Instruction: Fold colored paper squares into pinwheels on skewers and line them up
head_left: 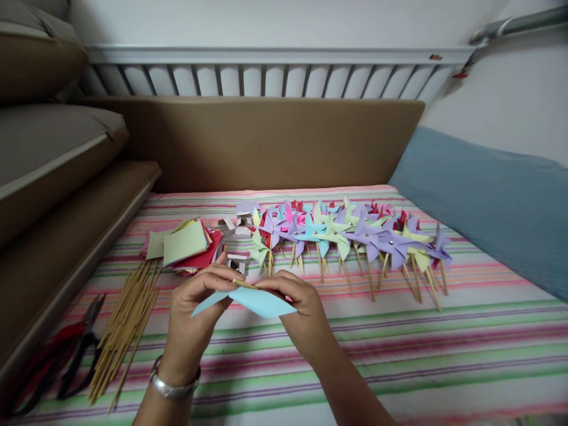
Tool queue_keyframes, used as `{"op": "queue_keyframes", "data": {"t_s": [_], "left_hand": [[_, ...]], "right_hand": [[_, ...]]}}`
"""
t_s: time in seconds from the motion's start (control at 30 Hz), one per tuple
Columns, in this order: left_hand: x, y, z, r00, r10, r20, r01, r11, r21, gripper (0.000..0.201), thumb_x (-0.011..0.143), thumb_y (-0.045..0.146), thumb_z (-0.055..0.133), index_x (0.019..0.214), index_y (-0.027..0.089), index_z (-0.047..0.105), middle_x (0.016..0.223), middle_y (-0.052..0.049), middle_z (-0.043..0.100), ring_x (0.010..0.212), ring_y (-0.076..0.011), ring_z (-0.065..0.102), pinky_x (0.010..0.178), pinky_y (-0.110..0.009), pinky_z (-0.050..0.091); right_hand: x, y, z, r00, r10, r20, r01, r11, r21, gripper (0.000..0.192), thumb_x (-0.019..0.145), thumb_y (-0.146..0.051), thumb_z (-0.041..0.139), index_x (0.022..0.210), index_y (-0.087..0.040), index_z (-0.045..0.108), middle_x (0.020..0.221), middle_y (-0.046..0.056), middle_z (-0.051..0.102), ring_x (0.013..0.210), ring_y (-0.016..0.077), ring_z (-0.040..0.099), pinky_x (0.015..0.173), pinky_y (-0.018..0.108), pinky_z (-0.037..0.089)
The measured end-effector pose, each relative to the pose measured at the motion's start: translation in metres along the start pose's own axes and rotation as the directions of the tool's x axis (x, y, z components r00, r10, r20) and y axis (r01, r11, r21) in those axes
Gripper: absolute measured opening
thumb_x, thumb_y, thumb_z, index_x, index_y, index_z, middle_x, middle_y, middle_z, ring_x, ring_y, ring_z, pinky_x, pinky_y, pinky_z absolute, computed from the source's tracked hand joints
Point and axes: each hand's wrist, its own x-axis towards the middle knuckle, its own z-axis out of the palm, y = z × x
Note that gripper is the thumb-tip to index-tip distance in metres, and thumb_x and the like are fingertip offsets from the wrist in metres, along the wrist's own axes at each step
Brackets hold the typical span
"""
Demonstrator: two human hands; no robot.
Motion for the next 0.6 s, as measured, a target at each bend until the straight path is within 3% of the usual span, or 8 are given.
{"op": "queue_keyframes", "data": {"t_s": [0.3,0.6], "left_hand": [[0.0006,-0.0004,0.0003,0.999,-0.001,-0.044,0.001,1.0,0.009,0.005,0.065,0.025,0.072,0.065,0.023,0.067,0.079,-0.004,0.069,0.079,-0.0216,0.063,0.086,-0.045,0.049],[-0.0003,0.0007,-0.0009,0.999,-0.037,-0.004,0.036,0.997,-0.063,0.007,0.068,0.015,0.069,0.07,0.022,0.067,0.084,-0.003,0.067,0.085,-0.0199,0.061,0.075,-0.033,0.051]], "right_hand": [[-0.0008,-0.0008,0.005,0.999,0.006,-0.033,-0.004,0.999,0.052,0.016,0.079,-0.018,0.06,0.087,-0.022,0.073,0.079,0.005,0.067,0.074,0.016,0.061,0.066,0.027,0.047],[-0.0014,0.0005,0.0081,0.998,0.019,-0.06,-0.015,0.998,0.069,0.027,0.073,-0.007,0.059,0.087,-0.025,0.073,0.075,0.002,0.066,0.072,0.0144,0.061,0.065,0.024,0.047]]}}
